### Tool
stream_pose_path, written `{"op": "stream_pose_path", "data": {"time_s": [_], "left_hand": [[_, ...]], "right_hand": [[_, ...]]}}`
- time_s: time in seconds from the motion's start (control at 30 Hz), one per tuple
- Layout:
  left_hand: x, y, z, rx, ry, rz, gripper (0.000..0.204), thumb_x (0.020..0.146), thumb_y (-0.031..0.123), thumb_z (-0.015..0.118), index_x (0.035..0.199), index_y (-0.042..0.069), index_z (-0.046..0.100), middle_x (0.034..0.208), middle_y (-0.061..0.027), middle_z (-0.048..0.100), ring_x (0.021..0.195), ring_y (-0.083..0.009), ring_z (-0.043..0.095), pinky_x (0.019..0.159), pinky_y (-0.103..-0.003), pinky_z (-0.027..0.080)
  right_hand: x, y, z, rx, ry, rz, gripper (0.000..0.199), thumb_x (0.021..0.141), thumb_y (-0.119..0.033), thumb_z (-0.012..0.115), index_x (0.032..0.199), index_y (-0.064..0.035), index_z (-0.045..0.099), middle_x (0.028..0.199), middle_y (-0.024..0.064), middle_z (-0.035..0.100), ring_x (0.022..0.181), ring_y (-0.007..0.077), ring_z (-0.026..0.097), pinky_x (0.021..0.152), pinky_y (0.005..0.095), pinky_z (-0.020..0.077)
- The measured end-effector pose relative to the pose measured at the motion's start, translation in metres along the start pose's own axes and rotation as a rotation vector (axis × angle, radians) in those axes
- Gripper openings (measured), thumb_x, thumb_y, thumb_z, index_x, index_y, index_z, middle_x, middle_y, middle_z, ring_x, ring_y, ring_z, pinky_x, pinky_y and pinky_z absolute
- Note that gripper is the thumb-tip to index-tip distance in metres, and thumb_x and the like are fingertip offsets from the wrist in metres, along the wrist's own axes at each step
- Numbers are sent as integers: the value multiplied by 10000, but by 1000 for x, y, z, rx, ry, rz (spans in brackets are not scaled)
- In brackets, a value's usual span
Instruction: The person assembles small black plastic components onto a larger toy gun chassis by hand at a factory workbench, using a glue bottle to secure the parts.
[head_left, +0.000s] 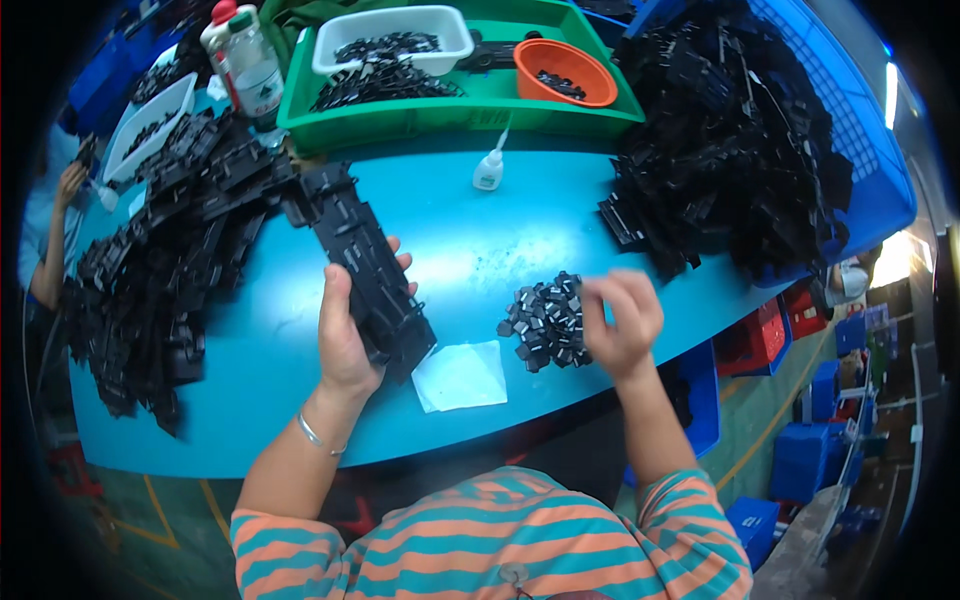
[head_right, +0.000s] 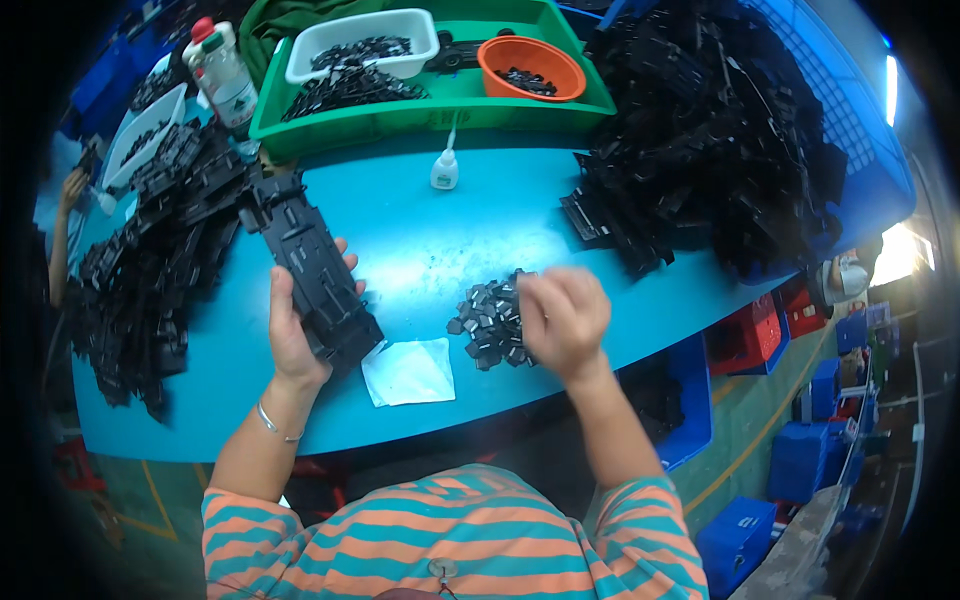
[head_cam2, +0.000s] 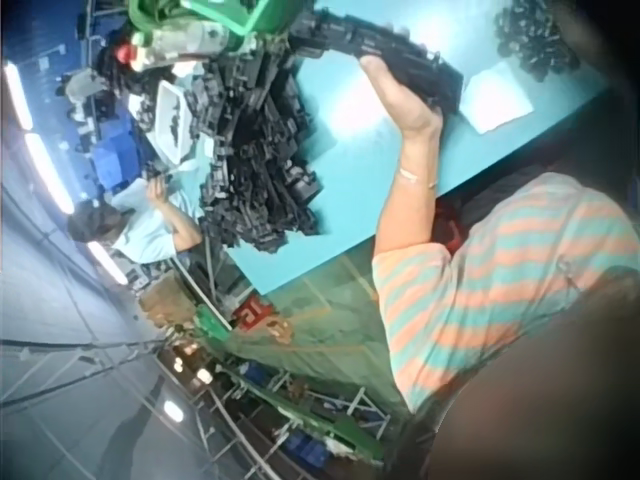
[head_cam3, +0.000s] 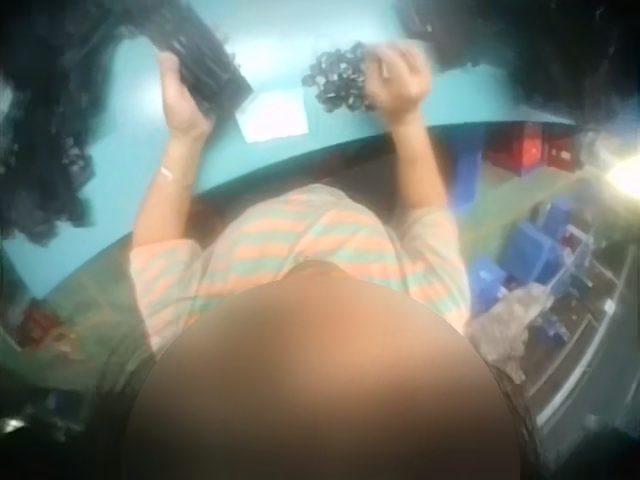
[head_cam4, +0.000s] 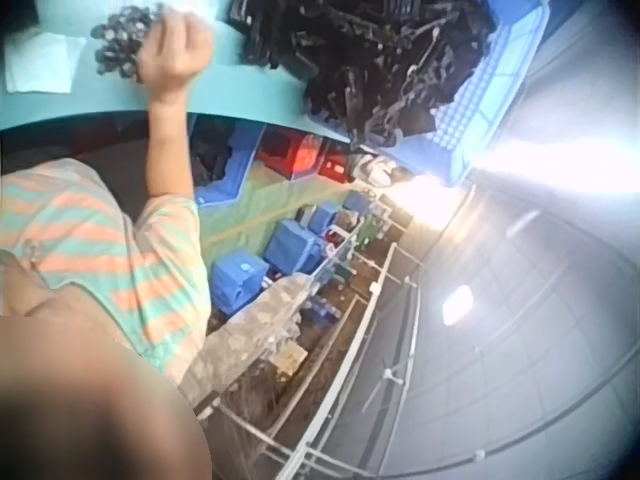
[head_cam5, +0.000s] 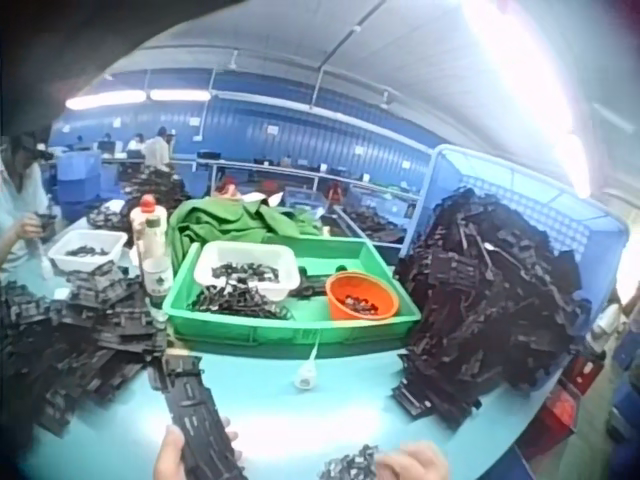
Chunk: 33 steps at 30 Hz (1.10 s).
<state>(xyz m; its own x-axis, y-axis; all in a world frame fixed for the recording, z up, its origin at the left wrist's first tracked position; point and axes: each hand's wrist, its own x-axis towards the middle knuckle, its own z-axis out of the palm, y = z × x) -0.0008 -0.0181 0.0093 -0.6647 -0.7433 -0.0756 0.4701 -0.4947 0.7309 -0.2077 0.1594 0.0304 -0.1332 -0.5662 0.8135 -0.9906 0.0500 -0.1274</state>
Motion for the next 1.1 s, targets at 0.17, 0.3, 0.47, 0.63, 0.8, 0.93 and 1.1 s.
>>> {"op": "stream_pose_path", "data": {"time_s": [0.17, 0.3, 0.47, 0.63, 0.8, 0.93, 1.1], "left_hand": [[0, 0, -5, 17, -77, -35, 631, 988, 526, 311, 1349, 18, 408, 1289, -114, 514, 1099, -211, 549, 913, -347, 478], [-1, 2, 2, 8, 23, -12, 633, 987, 528, 303, 1354, 22, 406, 1305, -126, 502, 1085, -214, 562, 915, -354, 483], [0, 1, -7, -20, -20, -41, 634, 985, 524, 310, 1388, 37, 358, 1327, -160, 487, 1154, -252, 548, 911, -395, 526], [1, 1, -10, -33, 16, -38, 638, 985, 528, 302, 1396, 43, 351, 1335, -165, 484, 1167, -256, 545, 908, -402, 531], [3, 0, -6, -18, -9, -67, 651, 983, 536, 300, 1375, 23, 383, 1334, -141, 482, 1167, -233, 534, 931, -369, 489], [0, 2, -7, -22, 8, -60, 653, 983, 535, 303, 1378, 21, 377, 1330, -146, 486, 1169, -238, 533, 934, -373, 490], [0, -3, -2, -10, 4, -97, 657, 980, 539, 306, 1379, 22, 379, 1330, -146, 488, 1158, -242, 540, 925, -375, 494]], "right_hand": [[36, 67, 43, -79, -108, -16, 95, 729, -24, 696, 771, -68, 623, 731, 56, 569, 657, 245, 583, 562, 346, 461], [45, 101, 79, -175, -153, -48, 80, 733, -59, 682, 745, -80, 606, 735, 49, 556, 670, 232, 602, 573, 338, 493], [48, 126, 113, -275, -195, -36, 48, 753, -97, 659, 739, -91, 614, 725, 51, 545, 688, 225, 612, 579, 338, 505], [43, 131, 122, -295, -277, -64, 40, 771, -108, 643, 743, -81, 632, 719, 57, 544, 679, 232, 600, 589, 360, 505], [42, 117, 93, -316, -357, 9, 43, 781, -104, 650, 806, -77, 673, 756, 67, 583, 718, 244, 619, 618, 373, 512], [33, 80, 36, 4, -537, 314, 154, 792, -96, 656, 938, -92, 705, 831, 76, 634, 765, 274, 634, 655, 373, 506], [0, 36, 4, 202, -644, 300, 136, 775, -70, 674, 908, -55, 699, 829, 86, 625, 759, 279, 631, 686, 374, 503]]}}
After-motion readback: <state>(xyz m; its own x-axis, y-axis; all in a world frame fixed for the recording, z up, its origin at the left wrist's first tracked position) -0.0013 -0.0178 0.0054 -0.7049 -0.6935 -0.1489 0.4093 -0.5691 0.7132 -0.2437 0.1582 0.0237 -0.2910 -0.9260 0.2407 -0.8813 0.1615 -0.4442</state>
